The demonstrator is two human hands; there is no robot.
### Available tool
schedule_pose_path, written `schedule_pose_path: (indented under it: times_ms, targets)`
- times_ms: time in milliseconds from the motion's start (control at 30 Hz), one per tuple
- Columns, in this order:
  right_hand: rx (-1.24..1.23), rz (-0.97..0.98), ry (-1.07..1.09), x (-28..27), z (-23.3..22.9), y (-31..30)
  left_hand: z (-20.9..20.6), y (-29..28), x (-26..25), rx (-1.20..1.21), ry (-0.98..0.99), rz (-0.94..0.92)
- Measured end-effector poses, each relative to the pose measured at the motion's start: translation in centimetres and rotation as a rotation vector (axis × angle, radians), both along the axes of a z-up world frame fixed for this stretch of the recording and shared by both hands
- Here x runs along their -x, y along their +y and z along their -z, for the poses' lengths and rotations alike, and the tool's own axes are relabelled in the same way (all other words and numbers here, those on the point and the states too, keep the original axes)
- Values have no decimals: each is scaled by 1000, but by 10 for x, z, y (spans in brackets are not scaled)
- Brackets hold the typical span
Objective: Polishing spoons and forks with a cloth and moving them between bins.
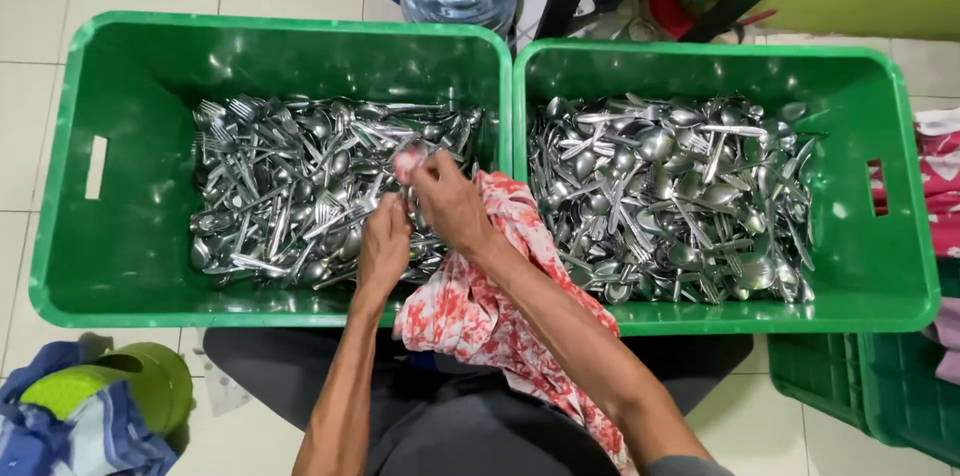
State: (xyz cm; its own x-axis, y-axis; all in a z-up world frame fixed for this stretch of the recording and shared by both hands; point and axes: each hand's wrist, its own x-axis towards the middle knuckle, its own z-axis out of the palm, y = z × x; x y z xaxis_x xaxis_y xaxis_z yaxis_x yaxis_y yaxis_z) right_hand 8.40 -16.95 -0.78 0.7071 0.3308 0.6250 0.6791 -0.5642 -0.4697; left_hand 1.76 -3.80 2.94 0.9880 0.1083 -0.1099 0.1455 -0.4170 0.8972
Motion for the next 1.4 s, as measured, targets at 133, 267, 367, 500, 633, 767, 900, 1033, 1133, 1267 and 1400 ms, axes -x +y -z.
schedule_pose_path:
  times_ms: [133,267,367,500,633,767,900,1033,1133,1267,1400]
  targets:
    - [17,155,-25,-5,-8,4,13,2,3,-39,106,2]
    - [150,73,-63,-7,20,10,-8,-7,3,-43,60,-30]
    - [140,251,-103,-10,-1,5,4,-2,9,-35,124,-34]
    - [-62,359,-53,-12,-8,4,16,3,17,32,145,-113]
    - [-118,104,-100,16,-40,13,37,11,17,-57,50,-221]
    - [9,-3,-229,-4,50,23,21,-4,16,-37,-20,-210]
    - [-11,63,-111,4,19,19,10,-4,21,-65,-79,-178]
    - [-234,116,96,-5,9,4,5,-3,30,-92,-41,-133]
    - [-180,101,47,7,3,8,6,1,35,-214,-4,-162]
    - [5,53,-61,0,39,20,15,2,37,-376,9,-187]
    - [-177,217,165,-6,11,0,11,0,47,-333,61,-223]
